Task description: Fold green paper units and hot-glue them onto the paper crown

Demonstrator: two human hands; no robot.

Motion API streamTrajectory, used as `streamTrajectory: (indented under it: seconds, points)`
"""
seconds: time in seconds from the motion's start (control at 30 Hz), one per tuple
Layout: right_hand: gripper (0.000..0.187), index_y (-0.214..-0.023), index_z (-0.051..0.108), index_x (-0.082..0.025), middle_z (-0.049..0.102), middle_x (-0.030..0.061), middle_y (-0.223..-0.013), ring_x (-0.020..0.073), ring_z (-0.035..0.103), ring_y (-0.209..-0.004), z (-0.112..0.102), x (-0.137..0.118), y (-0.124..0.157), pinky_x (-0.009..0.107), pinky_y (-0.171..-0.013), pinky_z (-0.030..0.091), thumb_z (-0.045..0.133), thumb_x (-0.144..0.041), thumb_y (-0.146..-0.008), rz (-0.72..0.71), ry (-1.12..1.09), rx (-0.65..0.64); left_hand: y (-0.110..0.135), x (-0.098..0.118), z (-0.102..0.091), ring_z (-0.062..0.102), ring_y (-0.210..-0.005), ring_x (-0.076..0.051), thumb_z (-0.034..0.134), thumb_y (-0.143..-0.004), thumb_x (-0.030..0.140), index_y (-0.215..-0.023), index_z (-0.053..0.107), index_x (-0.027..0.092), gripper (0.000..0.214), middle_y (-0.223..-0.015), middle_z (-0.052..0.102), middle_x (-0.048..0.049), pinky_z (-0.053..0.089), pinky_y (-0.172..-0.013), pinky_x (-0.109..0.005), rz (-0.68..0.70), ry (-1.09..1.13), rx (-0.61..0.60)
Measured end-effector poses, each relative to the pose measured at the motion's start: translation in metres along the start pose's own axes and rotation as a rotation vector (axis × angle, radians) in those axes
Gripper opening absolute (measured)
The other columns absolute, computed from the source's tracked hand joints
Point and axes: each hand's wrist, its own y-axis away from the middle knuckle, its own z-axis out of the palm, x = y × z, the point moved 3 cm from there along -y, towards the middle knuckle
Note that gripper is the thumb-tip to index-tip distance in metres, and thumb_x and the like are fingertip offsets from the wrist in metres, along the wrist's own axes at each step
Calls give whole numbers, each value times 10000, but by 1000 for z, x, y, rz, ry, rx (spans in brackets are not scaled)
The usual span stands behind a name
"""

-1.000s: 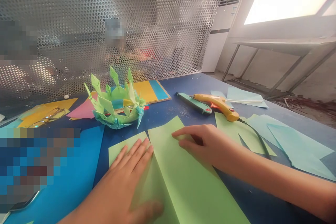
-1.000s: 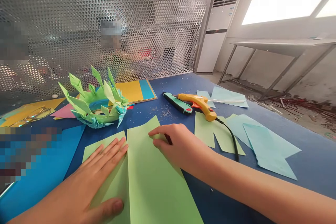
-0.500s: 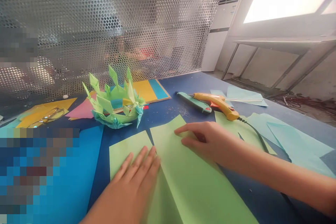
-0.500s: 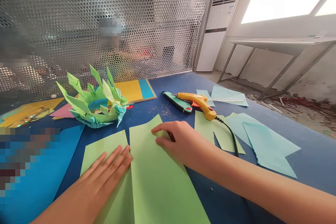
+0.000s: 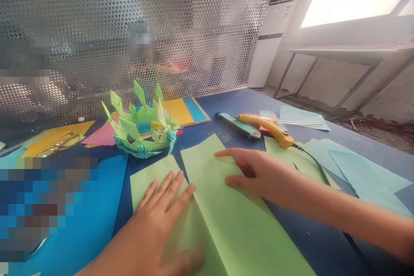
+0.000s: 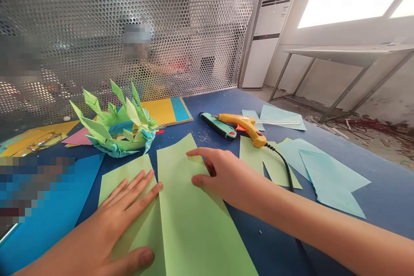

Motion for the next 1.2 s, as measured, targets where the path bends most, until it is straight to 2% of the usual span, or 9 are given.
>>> streamTrajectory:
  seconds: [0.13, 0.27, 0.33, 0.5, 0.67, 0.77, 0.87, 1.0, 1.2]
  points:
    - [594, -1395, 617, -258, 371, -80, -564, 146, 411, -513, -2, 2, -2, 249, -463, 313, 683, -398, -821, 24, 4, -18, 3, 2, 2, 166, -1478, -470, 472, -939, 715, -1579, 323, 236, 813, -1634, 177, -147, 312, -1055, -748, 62, -76, 10]
    - [579, -1388, 621, -268, 385, -76, -572, 146, 419, -519, -3, 2, -1, 248, -468, 319, 683, -386, -824, 31, 9, -20, 6, 7, 10, 297, -1504, -308, 363, -1052, 560, -1556, 378, 204, 618, -1615, 297, -77, 306, -1154, -572, 164, -140, 58]
    - [568, -1381, 626, -273, 385, -76, -575, 142, 413, -511, -3, 1, -1, 247, -461, 308, 686, -382, -827, 35, 12, -18, 8, 9, 14, 332, -1496, -288, 352, -1056, 555, -1539, 417, 224, 589, -1601, 331, -60, 295, -1165, -553, 159, -143, 87]
    - [488, -1311, 684, -271, 385, -69, -580, 136, 412, -511, -6, 3, 0, 249, -465, 297, 690, -349, -829, 47, 26, -33, 7, 19, 21, 348, -1469, -414, 502, -942, 672, -1536, 379, 363, 680, -1587, 325, -119, 292, -1089, -730, 117, -158, 113]
    - [507, -1312, 684, -266, 417, -60, -604, 140, 432, -530, -11, 4, -1, 259, -480, 293, 678, -455, -841, 39, 29, -77, 4, 31, 21, 361, -1437, -457, 634, -970, 447, -1462, 526, 396, 506, -1555, 372, -183, 329, -1030, -789, 60, -292, 122]
    - [543, -1311, 688, -288, 432, -56, -622, 139, 441, -528, -14, 4, -1, 264, -479, 280, 710, -499, -811, 30, 36, -86, 2, 20, 23, 345, -1434, -474, 563, -997, 486, -1518, 425, 402, 545, -1577, 335, -150, 359, -994, -795, 73, -320, 110]
    - [523, -1300, 702, -301, 421, -55, -608, 136, 431, -504, -15, 4, 0, 268, -469, 267, 737, -428, -793, 28, 47, -79, 2, 1, 27, 283, -1449, -525, 474, -879, 784, -1604, 175, 333, 904, -1617, 235, -183, 334, -954, -839, 144, -258, 156]
    - [494, -1300, 700, -296, 438, -43, -614, 140, 436, -506, -15, 6, 0, 272, -473, 283, 725, -378, -813, 26, 52, -57, 3, -14, 36, 248, -1516, -428, 433, -957, 699, -1585, -144, 320, 934, -1668, 186, -105, 288, -1078, -777, 215, -155, 154]
    - [495, -1331, 671, -279, 465, -35, -660, 146, 459, -538, -19, 11, -5, 281, -503, 310, 681, -380, -847, 50, 77, -27, 1, -12, 50, 280, -1496, -489, 400, -963, 711, -1609, -26, 446, 818, -1658, 274, -152, 362, -994, -844, 285, -175, 217]
